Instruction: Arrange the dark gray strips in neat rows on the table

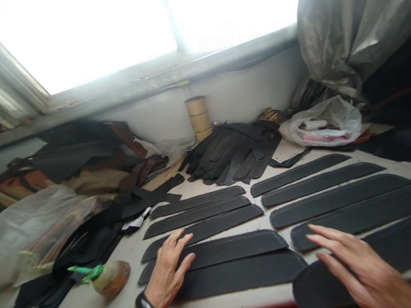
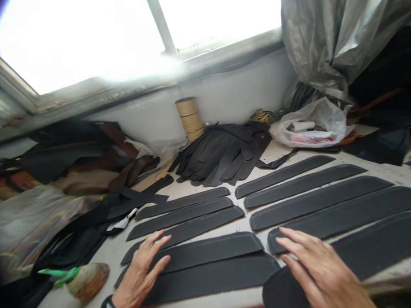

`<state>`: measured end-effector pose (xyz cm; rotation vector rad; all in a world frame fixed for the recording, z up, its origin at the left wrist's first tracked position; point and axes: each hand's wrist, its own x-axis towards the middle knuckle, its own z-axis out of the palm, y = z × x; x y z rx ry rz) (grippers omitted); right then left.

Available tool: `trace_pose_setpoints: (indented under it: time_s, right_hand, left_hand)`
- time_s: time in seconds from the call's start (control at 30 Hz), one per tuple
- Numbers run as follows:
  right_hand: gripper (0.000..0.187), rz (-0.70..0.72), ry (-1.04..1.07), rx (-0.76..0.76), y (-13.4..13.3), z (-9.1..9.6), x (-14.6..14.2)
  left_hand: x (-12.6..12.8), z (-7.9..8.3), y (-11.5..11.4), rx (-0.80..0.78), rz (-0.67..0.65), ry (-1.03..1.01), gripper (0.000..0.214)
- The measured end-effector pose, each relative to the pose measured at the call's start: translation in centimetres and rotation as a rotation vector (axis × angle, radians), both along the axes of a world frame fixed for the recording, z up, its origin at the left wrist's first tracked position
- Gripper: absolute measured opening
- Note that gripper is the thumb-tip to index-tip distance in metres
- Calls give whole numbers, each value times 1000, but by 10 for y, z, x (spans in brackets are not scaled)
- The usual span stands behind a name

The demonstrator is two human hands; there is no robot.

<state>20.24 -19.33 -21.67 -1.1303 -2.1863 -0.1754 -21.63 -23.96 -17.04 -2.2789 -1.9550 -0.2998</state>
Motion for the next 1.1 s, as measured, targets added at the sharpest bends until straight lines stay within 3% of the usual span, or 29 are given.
trace_pose_setpoints:
  time_s: [0.07,0.17,0.3,0.5,0.83,0.93,1.1]
  right_hand:
    - [28,55,-84,-17,19,10,-44]
    - [28,109,-186,-44,43,14,-102]
    - [27,123,-252,-81,56,0,-138]
    - [25,118,-328,-113,56,-5,-135]
    - [36,62,-351,-131,103,2,-163]
    - [39,54,-319,-136,87,13,-145]
    - [24,177,-176,-136,18,21,-119]
  left_hand:
    - [-11,-17,-11,18,54,-9,36]
    - [-24,-30,-19,7,91,-17,39]
    - [-37,-36,-23,-43,120,-34,41]
    - [-49,-41,-21,-109,85,-75,40]
    - [-62,-40,-13,-120,39,-119,39]
    - [-63,-38,-24,-98,-11,-133,37]
    - [-53,-34,-60,44,-137,-140,30]
